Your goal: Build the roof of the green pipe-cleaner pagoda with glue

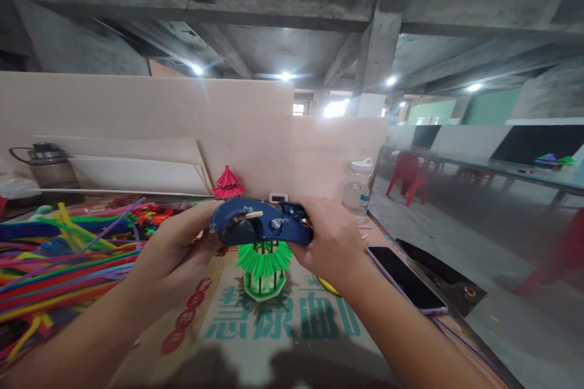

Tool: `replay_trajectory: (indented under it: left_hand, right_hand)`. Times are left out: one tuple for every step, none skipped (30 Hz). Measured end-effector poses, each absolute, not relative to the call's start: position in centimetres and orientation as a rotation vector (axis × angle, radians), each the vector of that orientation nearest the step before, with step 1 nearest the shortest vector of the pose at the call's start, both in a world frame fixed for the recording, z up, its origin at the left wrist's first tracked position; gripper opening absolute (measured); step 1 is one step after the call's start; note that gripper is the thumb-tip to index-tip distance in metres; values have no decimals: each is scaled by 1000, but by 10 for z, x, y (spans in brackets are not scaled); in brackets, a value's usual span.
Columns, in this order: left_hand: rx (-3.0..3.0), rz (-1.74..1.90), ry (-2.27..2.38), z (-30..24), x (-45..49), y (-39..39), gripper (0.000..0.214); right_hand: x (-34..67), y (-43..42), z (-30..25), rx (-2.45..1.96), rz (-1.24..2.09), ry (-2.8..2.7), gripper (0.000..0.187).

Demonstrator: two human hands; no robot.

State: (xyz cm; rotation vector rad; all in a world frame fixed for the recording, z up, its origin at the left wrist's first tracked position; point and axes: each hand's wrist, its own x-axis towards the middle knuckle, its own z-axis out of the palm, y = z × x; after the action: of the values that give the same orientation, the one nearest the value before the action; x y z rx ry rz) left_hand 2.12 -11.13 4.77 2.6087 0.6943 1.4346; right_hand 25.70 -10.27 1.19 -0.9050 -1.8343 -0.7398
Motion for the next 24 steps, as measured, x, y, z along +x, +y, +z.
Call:
replay_trajectory:
  left_hand:
    - [2610,1432,681,47,21,-111,21]
    - [2608,1428,672,47,21,-111,21]
    - [2607,1419,668,46,22,-111,21]
    - [2607,1403,665,46,22,-111,20]
    - [2606,1386,660,46,23,-112,20]
    - [2601,1372,654,46,24,-113,19]
    - [2594,1359,650,46,25,-114,20]
    - [2587,1349,649,46,26,-115,20]
    - [2580,1347,651,46,27,-116,21]
    - [2574,1345,659,47,28,-117,21]
    - [2569,1345,670,47,28,-117,21]
    - [2565,1346,681,47,29,-117,22]
    - [2559,1351,687,46,28,-116,22]
    - [2551,1354,695,46,28,-116,23]
    - [2541,1355,701,45,28,-115,23]
    - [2532,1350,707,44,27,-113,24]
    - [2522,1349,711,44,27,-112,24]
    - [2514,1345,716,43,27,-112,24]
    - [2509,1344,722,44,26,-112,24]
    - [2508,1344,729,44,26,-112,23]
    - [2512,1349,734,45,26,-112,23]
    - [2520,1352,741,45,26,-113,22]
    - [2531,1355,743,46,26,-113,22]
    - [2542,1354,750,47,26,-114,22]
  right_hand:
    - [257,-103,12,-906,-742,-1837,24]
    - [257,-104,13,-910,-747,-1835,23]
    - [256,-104,14,-919,-753,-1833,22]
    - [255,-105,15,-934,-763,-1831,20]
    - [255,-106,16,-953,-774,-1829,18]
    - [255,-107,17,-976,-785,-1825,16]
    - [254,-108,17,-995,-793,-1822,14]
    - [254,-108,17,-1005,-796,-1822,13]
    - [255,-109,17,-1006,-795,-1820,12]
    - [255,-109,17,-999,-791,-1822,13]
    - [255,-109,17,-986,-781,-1830,14]
    - [256,-109,17,-975,-767,-1839,16]
    - [256,-109,16,-972,-754,-1848,17]
    - [256,-109,16,-977,-740,-1855,18]
    - [256,-109,16,-983,-729,-1861,19]
    - [255,-108,16,-990,-718,-1866,19]
    - [255,-108,16,-995,-709,-1871,19]
    - [255,-107,16,-998,-700,-1877,19]
    - [254,-107,16,-998,-691,-1882,20]
    - [254,-106,16,-998,-681,-1886,22]
    - [254,-106,16,-999,-669,-1891,23]
    - [254,-105,16,-999,-655,-1896,23]
    - [254,-105,16,-997,-641,-1899,24]
    - [254,-105,16,-996,-624,-1900,24]
